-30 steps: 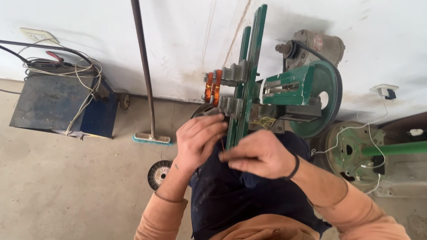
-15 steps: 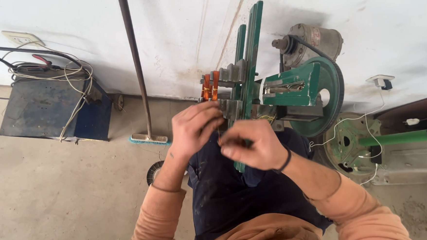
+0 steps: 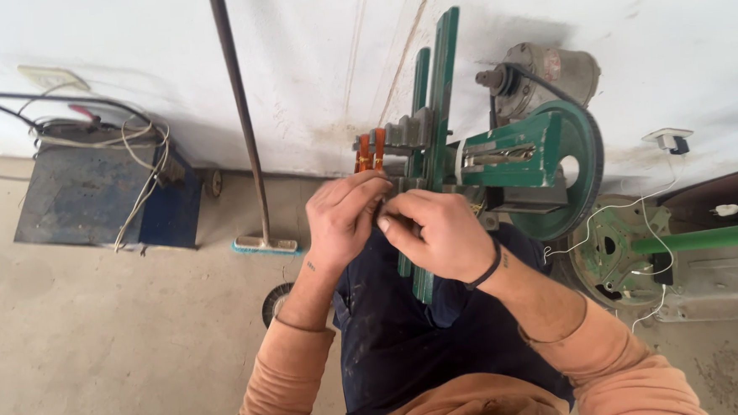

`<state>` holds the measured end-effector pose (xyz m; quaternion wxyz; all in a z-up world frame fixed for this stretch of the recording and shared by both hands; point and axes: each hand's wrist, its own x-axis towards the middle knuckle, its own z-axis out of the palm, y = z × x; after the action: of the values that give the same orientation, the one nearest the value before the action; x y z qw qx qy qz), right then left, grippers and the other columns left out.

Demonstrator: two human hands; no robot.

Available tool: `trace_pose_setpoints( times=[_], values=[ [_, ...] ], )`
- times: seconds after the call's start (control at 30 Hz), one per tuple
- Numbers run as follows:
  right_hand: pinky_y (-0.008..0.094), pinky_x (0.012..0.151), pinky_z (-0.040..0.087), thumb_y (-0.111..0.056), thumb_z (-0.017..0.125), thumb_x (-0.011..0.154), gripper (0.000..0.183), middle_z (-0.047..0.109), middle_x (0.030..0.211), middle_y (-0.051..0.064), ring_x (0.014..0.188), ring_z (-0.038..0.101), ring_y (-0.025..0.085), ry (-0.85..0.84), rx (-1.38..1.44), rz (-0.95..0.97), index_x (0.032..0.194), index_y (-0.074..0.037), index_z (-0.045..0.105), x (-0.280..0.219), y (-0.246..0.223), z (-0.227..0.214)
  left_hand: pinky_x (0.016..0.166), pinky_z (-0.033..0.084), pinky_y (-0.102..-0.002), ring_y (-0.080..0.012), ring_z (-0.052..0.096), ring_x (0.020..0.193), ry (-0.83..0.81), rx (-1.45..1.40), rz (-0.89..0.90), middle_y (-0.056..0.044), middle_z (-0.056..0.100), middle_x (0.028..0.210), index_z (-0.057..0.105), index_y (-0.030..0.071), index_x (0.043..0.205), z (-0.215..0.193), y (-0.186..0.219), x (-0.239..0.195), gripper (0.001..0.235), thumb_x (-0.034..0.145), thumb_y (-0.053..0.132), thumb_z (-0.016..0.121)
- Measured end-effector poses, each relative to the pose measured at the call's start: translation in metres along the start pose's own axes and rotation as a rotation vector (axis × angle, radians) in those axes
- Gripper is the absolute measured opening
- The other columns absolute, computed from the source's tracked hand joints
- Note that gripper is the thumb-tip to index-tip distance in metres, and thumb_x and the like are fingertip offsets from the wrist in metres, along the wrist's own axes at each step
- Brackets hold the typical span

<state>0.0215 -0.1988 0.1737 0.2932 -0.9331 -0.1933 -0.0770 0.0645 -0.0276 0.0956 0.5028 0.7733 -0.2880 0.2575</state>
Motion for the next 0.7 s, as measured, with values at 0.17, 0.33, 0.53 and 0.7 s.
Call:
trace_pose_setpoints(
  times=[0.17, 0.33, 0.53, 0.7],
  values=[
    [0.036, 0.066, 0.056, -0.013, 0.069, 0.094, 0.021, 0.069, 0.09, 0.011, 0.074, 0.07, 0.026, 0.028, 0.352, -0.01, 0.11, 0.0, 0.07, 0.013, 0.002, 0.001, 0.108, 0.04, -0.05, -0.0325, 0.06, 0.125, 0.028, 0.194, -0.028, -0.004, 0.073, 0.123, 0.074, 0.011, 0.107, 0.011, 0.0, 0.005, 0.024, 0.085, 0.005, 0.069],
    [0.041, 0.074, 0.05, -0.011, 0.071, 0.09, 0.034, 0.062, 0.087, 0.011, 0.08, 0.062, 0.03, 0.107, -0.344, -0.268, 0.121, 0.003, 0.068, 0.024, 0.011, -0.002, 0.119, 0.035, -0.054, -0.031, 0.056, 0.135, -0.029, 0.203, -0.079, -0.003, 0.072, 0.128, 0.071, 0.011, 0.112, 0.018, -0.011, -0.004, 0.022, 0.091, 0.007, 0.069],
    [0.045, 0.075, 0.053, -0.016, 0.069, 0.093, 0.012, 0.066, 0.085, 0.012, 0.083, 0.066, 0.031, -0.044, -0.329, -0.084, 0.097, -0.005, 0.065, 0.027, 0.01, -0.004, 0.117, 0.041, -0.05, -0.025, 0.064, 0.115, 0.006, 0.092, -0.176, 0.001, 0.075, 0.11, 0.073, 0.014, 0.116, 0.027, -0.025, 0.002, 0.024, 0.092, 0.009, 0.074],
    [0.044, 0.076, 0.056, -0.015, 0.065, 0.094, 0.022, 0.069, 0.097, 0.013, 0.088, 0.069, 0.031, -0.074, 0.045, -0.002, 0.112, -0.002, 0.064, 0.036, 0.008, 0.013, 0.106, 0.048, -0.042, -0.0228, 0.063, 0.106, 0.036, -0.047, -0.356, 0.0, 0.075, 0.107, 0.062, 0.017, 0.14, 0.031, -0.031, 0.003, 0.055, 0.087, 0.003, 0.069]
  ],
)
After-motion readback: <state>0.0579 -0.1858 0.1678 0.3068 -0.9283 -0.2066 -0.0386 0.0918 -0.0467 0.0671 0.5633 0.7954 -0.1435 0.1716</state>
